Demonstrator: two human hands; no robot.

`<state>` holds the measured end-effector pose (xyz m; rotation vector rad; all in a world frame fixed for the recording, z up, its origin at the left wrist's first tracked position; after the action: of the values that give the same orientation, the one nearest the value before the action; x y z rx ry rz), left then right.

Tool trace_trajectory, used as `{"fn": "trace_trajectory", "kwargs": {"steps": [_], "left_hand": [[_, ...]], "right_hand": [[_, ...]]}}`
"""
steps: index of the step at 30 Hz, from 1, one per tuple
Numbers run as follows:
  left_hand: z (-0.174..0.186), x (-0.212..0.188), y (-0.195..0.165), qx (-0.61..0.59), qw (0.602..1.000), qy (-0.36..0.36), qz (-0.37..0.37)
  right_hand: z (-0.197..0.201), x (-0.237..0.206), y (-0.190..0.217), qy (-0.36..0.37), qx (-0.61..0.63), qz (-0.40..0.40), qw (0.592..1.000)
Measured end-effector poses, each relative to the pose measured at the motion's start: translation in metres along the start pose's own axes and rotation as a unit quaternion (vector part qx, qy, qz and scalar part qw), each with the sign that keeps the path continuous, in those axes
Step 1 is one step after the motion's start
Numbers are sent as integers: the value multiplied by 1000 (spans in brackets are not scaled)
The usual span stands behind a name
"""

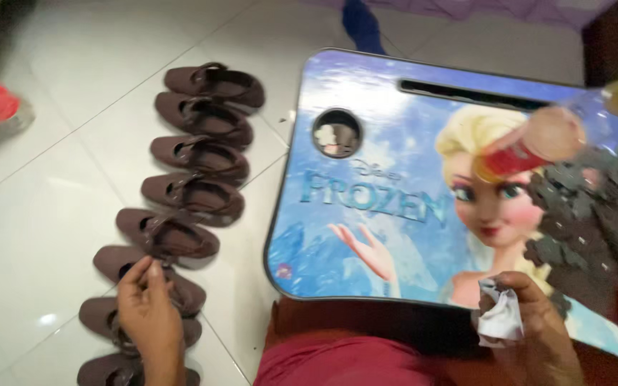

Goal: The person wipes the surface of several brown children's shoes with a white cloth, focusing on the decorative flower strap. They handle the shoes one at a time, wiping different areas of the strap and upper, then place each shoe back in a line on the floor.

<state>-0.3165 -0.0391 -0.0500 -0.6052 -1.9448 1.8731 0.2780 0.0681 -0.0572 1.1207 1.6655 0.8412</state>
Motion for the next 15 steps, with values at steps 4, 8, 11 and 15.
{"fn": "trace_trajectory", "kwargs": {"steps": [4, 8, 11, 15], "left_hand": [[12, 1, 29, 106, 986, -63, 108], [-5, -7, 43, 108, 991, -21, 81], [-1, -31, 46, 216, 975, -42, 12], [57, -65, 60, 368, 921, -127, 23]], "right_hand": [[-1, 36, -42, 136, 33, -72, 988], [-8, 55, -50, 275, 172, -151, 934], [-16, 79, -49, 307, 128, -137, 933], [-55, 109, -50, 344, 129, -115, 923]]}}
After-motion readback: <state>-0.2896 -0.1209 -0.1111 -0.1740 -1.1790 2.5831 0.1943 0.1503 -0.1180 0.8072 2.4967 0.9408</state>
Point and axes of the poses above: each hand's wrist, its own x-axis towards the middle knuckle, its own z-axis out of the back of the hand, y = z × x, the point moved 10 cm from there along x, towards the middle knuckle, and after that the axes turned 14 degrees about -x, right-handed, at the moved point
